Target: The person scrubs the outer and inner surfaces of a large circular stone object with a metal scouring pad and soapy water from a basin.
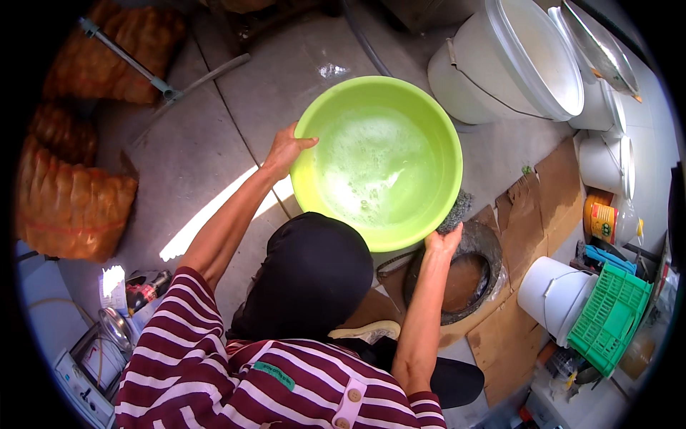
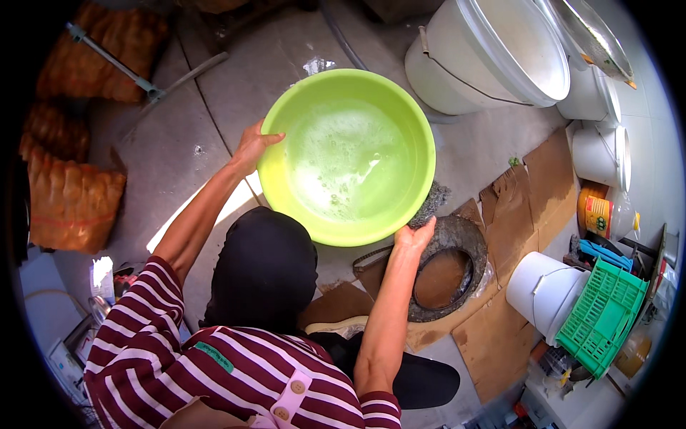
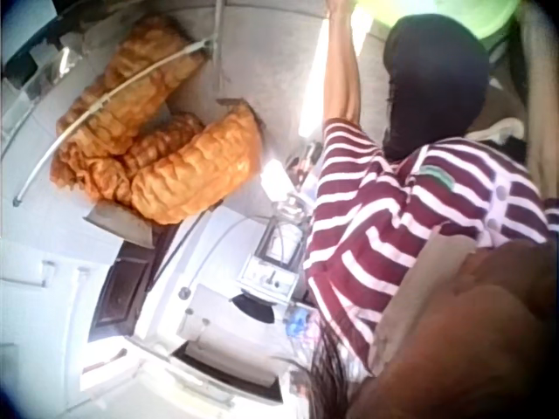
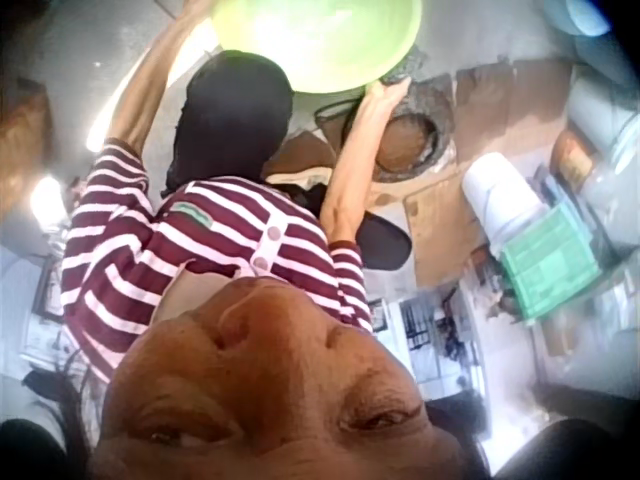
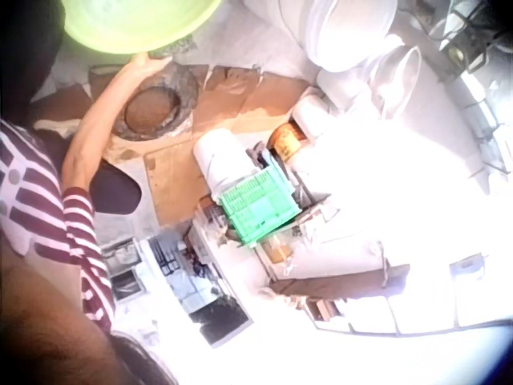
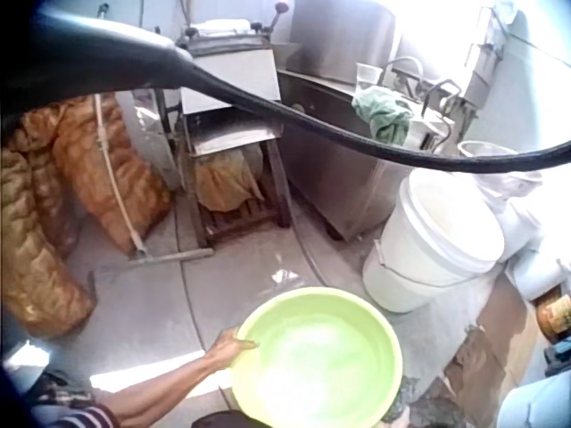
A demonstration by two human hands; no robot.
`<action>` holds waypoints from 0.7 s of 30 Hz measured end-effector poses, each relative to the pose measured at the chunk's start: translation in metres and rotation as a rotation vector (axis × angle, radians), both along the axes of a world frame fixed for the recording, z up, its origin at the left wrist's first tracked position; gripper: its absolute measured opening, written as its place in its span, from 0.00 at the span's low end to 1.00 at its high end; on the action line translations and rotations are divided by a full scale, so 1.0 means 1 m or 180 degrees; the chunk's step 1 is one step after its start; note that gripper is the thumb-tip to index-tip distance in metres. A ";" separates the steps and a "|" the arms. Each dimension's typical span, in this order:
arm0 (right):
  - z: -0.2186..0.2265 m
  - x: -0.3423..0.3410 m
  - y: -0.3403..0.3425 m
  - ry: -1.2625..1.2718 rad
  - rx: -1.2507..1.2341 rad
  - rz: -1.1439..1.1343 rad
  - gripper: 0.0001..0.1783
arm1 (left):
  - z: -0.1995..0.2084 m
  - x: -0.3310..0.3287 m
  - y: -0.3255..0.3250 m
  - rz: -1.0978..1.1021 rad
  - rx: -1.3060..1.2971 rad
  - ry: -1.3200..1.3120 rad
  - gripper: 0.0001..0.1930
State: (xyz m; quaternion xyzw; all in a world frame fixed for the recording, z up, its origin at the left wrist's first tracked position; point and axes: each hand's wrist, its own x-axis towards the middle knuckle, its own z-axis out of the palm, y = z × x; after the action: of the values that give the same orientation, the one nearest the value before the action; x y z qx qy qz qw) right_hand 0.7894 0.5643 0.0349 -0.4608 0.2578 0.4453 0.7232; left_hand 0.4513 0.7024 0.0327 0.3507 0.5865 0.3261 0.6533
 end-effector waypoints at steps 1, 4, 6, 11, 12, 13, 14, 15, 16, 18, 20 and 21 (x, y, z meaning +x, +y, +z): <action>0.001 -0.007 0.005 0.0027 0.0054 -0.0016 0.29 | 0.001 -0.004 0.007 -0.0016 0.0019 0.0039 0.22; 0.011 -0.027 0.019 0.0139 -0.0047 -0.0104 0.28 | 0.006 -0.012 0.027 -0.0010 -0.0099 0.0155 0.22; 0.001 -0.035 0.027 0.0114 0.0065 -0.0062 0.28 | 0.005 -0.021 0.044 -0.0099 -0.0166 0.0197 0.22; 0.012 -0.089 0.077 0.0532 0.0025 -0.0305 0.24 | -0.015 -0.086 0.082 -0.0098 -0.0018 0.0148 0.20; -0.001 -0.089 0.083 0.0534 0.0289 -0.0264 0.24 | -0.017 -0.091 0.090 -0.0114 -0.0016 0.0151 0.20; -0.016 -0.090 0.088 0.0556 0.0553 -0.0208 0.24 | -0.019 -0.098 0.098 -0.0116 -0.0012 0.0180 0.19; -0.022 -0.095 0.095 0.0563 0.0629 -0.0173 0.23 | -0.022 -0.106 0.105 -0.0106 -0.0014 0.0221 0.19; -0.029 -0.098 0.101 0.0559 0.0706 -0.0132 0.21 | -0.026 -0.115 0.112 -0.0124 -0.0032 0.0198 0.19; -0.039 -0.101 0.108 0.0541 0.0702 -0.0153 0.24 | -0.031 -0.122 0.121 -0.0142 -0.0050 0.0172 0.19; -0.044 -0.113 0.120 0.0559 0.0721 -0.0106 0.22 | -0.042 -0.143 0.135 -0.0072 -0.0035 0.0212 0.20; -0.045 -0.124 0.129 0.0603 0.0659 -0.0121 0.22 | -0.049 -0.166 0.151 -0.0234 -0.0031 0.0133 0.19; -0.046 -0.128 0.133 0.0637 0.0620 -0.0146 0.21 | -0.045 -0.164 0.156 -0.0329 -0.0031 0.0082 0.19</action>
State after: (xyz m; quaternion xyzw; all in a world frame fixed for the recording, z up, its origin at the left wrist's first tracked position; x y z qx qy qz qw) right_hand 0.6610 0.6969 -0.0109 -0.3357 0.2946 0.4953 0.7451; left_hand 0.2873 0.8583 -0.0120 0.3814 0.5775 0.2845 0.6633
